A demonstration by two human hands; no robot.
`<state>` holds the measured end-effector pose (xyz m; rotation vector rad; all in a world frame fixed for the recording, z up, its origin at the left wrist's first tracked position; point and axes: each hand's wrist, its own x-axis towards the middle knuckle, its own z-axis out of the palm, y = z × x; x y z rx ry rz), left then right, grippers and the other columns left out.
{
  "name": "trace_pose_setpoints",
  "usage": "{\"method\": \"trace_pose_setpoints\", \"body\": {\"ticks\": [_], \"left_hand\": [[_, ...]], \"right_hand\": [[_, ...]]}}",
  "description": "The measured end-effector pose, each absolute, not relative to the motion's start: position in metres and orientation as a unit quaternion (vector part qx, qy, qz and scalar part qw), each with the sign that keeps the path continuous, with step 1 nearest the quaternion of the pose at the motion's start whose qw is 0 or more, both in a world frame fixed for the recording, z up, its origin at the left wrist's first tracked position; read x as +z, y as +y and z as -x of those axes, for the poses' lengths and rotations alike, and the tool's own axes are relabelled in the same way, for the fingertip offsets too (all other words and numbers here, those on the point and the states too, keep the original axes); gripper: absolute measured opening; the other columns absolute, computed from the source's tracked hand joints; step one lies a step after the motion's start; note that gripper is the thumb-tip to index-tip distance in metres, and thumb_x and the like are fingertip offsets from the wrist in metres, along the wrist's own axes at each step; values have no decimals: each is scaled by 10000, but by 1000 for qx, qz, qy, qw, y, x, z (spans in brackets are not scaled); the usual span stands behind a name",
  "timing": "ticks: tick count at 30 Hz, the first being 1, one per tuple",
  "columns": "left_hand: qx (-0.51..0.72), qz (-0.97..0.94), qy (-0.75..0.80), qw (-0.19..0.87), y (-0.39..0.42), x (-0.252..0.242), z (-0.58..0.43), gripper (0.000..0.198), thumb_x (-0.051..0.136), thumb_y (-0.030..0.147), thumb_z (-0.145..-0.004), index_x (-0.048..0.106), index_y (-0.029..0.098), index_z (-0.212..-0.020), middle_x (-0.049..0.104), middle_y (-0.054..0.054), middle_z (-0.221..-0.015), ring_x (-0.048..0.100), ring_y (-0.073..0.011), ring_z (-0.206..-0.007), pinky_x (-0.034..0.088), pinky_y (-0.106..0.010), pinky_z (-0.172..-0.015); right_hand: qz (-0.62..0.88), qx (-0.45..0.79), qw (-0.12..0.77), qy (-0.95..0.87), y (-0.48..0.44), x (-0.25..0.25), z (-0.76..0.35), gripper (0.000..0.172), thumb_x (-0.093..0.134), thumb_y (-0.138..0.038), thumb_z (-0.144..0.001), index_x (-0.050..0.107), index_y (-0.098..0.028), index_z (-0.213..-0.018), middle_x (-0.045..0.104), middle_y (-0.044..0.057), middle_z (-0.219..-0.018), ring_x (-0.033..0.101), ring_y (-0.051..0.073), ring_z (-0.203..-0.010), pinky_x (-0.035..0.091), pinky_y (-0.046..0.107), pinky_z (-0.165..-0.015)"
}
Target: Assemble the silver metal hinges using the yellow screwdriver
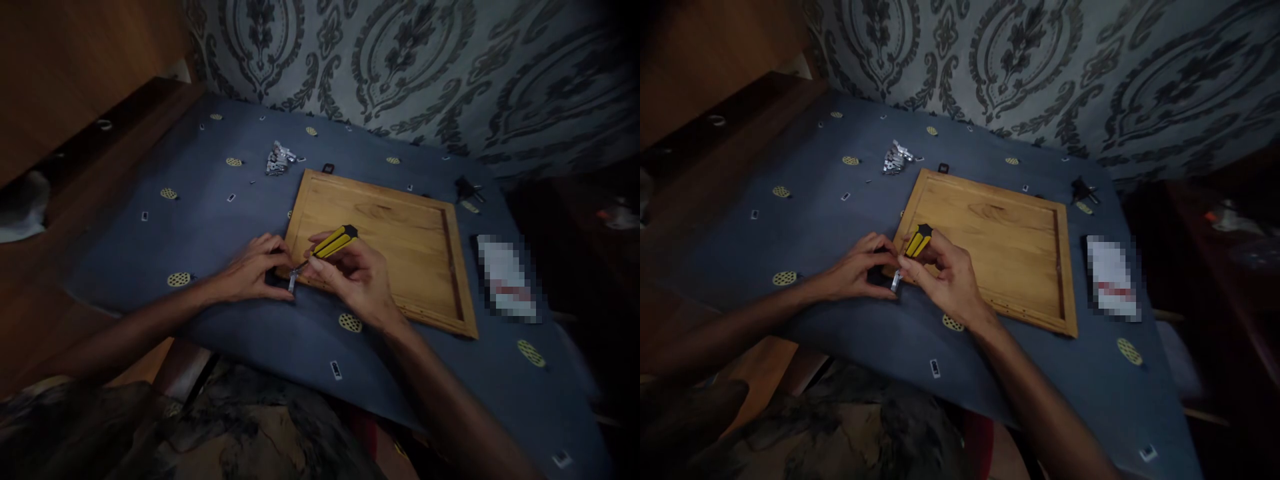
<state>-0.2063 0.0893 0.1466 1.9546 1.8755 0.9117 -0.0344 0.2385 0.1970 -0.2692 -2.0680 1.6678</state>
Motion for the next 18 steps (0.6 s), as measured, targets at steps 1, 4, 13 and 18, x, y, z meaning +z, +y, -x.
{"method": "trace_pose_setpoints", "body": {"ticks": [1, 4, 13, 18], "left_hand": [[317, -678, 649, 140, 89, 147, 206, 513, 811, 648, -836, 748, 217, -1107, 635, -76, -1155, 552, -264, -1055, 434, -392, -915], [317, -678, 648, 139, 89, 147, 206, 521, 809, 655, -834, 746, 216, -1107, 632, -77, -1158, 549, -265, -1057, 434, -392, -918], [307, -672, 656, 153, 89, 147, 207, 551, 802, 678, -828, 741, 232, -1146, 639, -82, -1193, 554, -272, -1082, 446, -404, -933], [322, -676, 646, 148, 89, 147, 206, 535, 813, 653, -829, 751, 212, -1125, 632, -83, -1153, 550, -275, -1064, 442, -402, -928]], "right_hand": [[92, 605, 222, -759, 240, 198, 34, 303, 771, -480, -918, 737, -238, -1096, 775, 10, -872, 766, 165, -735, 668, 328, -737], [82, 597, 227, -765, 243, 198, 33, 262, 756, -458, -938, 769, -241, -1084, 775, 13, -877, 750, 151, -704, 658, 327, -733], [112, 613, 250, -742, 238, 200, 34, 307, 873, -506, -809, 756, -228, -860, 745, -3, -831, 710, 130, -647, 632, 270, -614], [89, 610, 234, -752, 240, 202, 33, 352, 812, -533, -874, 772, -244, -1071, 788, 12, -884, 763, 160, -725, 659, 321, -732]]}}
